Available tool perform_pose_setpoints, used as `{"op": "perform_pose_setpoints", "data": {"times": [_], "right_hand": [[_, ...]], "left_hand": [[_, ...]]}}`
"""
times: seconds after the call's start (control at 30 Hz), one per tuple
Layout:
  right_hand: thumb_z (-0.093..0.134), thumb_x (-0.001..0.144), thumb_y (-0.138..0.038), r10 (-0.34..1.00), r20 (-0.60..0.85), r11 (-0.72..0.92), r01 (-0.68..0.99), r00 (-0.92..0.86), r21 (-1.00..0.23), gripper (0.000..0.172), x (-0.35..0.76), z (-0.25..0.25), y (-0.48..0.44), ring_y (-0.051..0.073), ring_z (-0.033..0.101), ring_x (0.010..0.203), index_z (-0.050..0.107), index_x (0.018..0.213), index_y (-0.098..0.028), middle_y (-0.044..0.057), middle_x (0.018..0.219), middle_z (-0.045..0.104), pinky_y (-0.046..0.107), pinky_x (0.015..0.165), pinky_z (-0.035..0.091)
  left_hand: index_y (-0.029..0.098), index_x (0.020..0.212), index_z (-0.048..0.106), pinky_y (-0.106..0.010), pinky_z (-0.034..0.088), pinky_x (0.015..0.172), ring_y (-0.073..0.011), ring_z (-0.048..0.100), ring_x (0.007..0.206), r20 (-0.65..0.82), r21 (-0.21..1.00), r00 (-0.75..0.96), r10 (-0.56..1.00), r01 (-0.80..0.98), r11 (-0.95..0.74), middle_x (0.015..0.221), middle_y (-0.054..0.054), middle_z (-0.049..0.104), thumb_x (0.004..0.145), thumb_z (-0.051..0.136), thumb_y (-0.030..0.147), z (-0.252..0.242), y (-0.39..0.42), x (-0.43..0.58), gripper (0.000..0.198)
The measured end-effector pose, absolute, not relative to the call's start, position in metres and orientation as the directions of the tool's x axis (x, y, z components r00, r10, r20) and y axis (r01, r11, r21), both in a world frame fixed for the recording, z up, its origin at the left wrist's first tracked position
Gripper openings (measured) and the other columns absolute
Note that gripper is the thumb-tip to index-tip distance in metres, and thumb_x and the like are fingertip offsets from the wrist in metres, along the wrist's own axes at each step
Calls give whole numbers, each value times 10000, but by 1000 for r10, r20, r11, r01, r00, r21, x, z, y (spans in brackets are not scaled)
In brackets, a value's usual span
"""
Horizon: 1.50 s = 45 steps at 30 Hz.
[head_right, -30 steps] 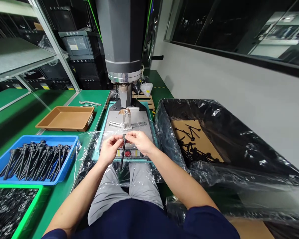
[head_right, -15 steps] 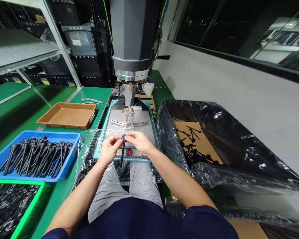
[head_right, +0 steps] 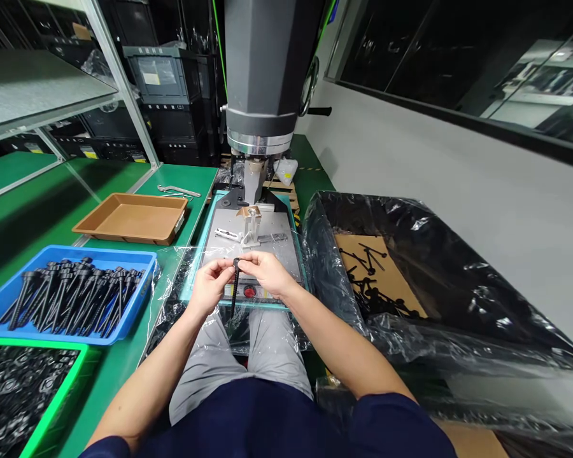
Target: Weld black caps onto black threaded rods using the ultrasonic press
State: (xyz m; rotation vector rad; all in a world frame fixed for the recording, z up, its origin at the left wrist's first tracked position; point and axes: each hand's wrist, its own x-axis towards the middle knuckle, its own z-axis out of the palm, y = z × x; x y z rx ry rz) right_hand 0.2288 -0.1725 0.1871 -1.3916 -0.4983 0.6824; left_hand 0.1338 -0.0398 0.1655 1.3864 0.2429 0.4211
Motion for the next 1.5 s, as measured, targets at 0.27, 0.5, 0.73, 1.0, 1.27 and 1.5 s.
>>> {"op": "perform_pose_setpoints", "data": {"times": [0.27,0.5,0.73,1.0,1.27,1.5], "right_hand": [[812,650,-418,708,-41,64,-122,705,-990,374,230,188,-171,166,616,818,719,917,-173,28,892,703,338,854,472],[779,699,-470,750,-30,86,-142,661,-986,379,232,184,-169,173,629,799,730,940,-181,29,878,703,356,851,491],[761,706,-476,745,-20,104,-146,667,-984,399,229,177,-156,181,644,812,710,992,-202,37,910,702,370,848,514],[755,708,-494,849,1,36,-56,528,-998,497,213,179,-136,248,674,952,665,1085,-182,101,1028,719,442,943,506],[746,692,-600,859,-124,-142,0,496,-990,627,224,165,-177,276,693,924,641,1153,-188,155,1071,709,438,902,559],[770,606,-614,735,-245,-276,-51,632,-960,509,227,164,-223,320,710,886,730,981,-272,134,979,737,406,832,600]], "left_hand": [[151,911,677,-252,445,657,-115,564,665,57,987,905,421,-114,113,802,-21,680,768,695,385,160,-38,129,275],[140,928,656,-285,486,709,-144,629,698,-55,988,970,238,18,152,821,-56,714,798,658,475,161,-43,109,359],[144,881,613,-283,488,665,-142,630,652,-120,980,949,291,66,189,764,-44,697,734,712,483,168,-39,103,382],[168,770,575,-247,428,582,-126,578,594,-95,993,931,352,113,-32,650,4,642,773,639,351,178,-23,73,194],[202,886,700,-288,452,722,-182,627,777,161,478,626,763,627,-615,847,-29,716,808,582,334,221,110,-6,193],[145,1013,694,-309,466,830,-239,621,994,22,189,335,942,924,-333,1076,-128,705,821,595,270,210,229,-31,250]]}}
